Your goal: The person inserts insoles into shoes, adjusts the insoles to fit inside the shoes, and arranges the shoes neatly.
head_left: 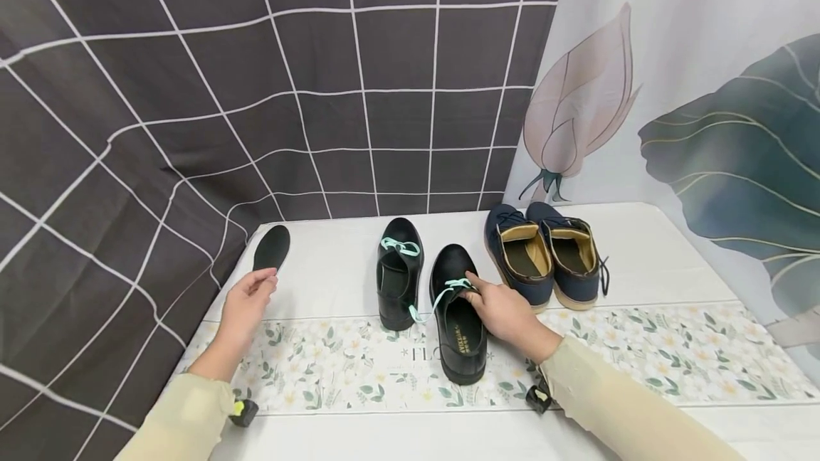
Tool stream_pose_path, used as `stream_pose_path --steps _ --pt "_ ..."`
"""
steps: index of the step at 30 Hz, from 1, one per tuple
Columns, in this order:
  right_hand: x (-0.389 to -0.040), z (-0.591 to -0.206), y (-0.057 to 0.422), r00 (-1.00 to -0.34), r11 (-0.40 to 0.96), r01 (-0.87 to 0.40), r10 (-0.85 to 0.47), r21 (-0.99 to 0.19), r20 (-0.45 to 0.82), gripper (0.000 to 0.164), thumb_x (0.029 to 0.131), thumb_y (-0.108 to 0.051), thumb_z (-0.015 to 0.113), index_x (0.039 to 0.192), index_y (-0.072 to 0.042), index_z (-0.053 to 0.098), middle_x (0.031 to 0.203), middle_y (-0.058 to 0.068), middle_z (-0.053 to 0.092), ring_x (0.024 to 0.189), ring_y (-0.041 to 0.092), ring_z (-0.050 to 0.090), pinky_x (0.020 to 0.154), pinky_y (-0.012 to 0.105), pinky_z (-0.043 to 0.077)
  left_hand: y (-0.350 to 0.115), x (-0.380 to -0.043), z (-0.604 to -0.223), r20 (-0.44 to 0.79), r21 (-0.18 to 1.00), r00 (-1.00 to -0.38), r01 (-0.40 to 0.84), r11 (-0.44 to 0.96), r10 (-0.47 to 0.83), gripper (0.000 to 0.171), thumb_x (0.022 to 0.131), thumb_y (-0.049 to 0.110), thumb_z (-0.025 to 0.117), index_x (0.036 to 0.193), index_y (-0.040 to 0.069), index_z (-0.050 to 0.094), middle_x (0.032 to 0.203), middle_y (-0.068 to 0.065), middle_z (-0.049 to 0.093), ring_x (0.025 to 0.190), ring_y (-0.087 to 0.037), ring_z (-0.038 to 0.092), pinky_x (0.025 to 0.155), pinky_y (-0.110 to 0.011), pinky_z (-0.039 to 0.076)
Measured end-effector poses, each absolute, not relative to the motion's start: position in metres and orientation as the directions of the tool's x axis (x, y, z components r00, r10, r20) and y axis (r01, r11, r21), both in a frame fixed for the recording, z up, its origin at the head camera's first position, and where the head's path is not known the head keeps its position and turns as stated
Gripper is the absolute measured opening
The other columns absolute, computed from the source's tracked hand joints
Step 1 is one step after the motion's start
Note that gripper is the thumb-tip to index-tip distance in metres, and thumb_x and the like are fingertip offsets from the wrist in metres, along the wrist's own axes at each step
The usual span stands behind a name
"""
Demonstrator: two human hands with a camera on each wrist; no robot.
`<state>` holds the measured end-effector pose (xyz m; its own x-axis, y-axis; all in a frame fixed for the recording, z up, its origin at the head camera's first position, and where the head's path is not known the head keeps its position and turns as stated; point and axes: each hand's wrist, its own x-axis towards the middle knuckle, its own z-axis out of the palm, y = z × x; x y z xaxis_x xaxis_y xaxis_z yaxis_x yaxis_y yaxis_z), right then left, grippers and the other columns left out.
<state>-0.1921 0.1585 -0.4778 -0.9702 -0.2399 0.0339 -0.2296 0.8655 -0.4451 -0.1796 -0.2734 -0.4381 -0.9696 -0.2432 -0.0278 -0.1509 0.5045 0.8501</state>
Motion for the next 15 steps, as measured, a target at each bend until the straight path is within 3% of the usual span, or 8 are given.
stream_pose_path --steps 3,7,15 --pt "-0.192 -0.477 0.159 -0.97 0.865 -0.225 -0.242 -0.449 0.02 0.053 0.104 -0.037 0.05 0.149 -0.009 0.049 0.119 0.026 0.075 0.082 0.033 0.072 0.061 0.046 0.055 -0.28 -0.188 -0.438 -0.01 0.826 -0.965 -0.156 0.541 -0.264 0.047 0.108 0.028 0.044 0.146 0.001 0.048 0.141 -0.027 0.055 0.128 -0.038 0.054 0.11 -0.051 0.046" --pt "-0.191 -0.476 0.161 -0.972 0.868 -0.219 -0.235 -0.446 0.019 0.052 0.104 -0.037 0.05 0.149 -0.01 0.049 0.119 0.026 0.074 0.084 0.034 0.073 0.062 0.048 0.056 -0.285 -0.201 -0.44 -0.014 0.769 -0.958 -0.192 0.609 -0.285 0.045 0.105 0.02 0.046 0.144 -0.001 0.049 0.139 -0.032 0.055 0.128 -0.044 0.053 0.108 -0.057 0.047" --pt "-0.193 -0.475 0.158 -0.97 0.866 -0.221 -0.241 -0.448 0.012 0.053 0.104 -0.037 0.051 0.149 -0.01 0.048 0.12 0.026 0.074 0.08 0.033 0.072 0.059 0.046 0.054 -0.301 -0.217 -0.452 -0.109 0.567 -0.966 -0.253 0.784 -0.234 0.056 0.102 0.02 0.043 0.152 -0.004 0.034 0.154 -0.041 0.034 0.141 -0.056 0.032 0.119 -0.068 0.03"
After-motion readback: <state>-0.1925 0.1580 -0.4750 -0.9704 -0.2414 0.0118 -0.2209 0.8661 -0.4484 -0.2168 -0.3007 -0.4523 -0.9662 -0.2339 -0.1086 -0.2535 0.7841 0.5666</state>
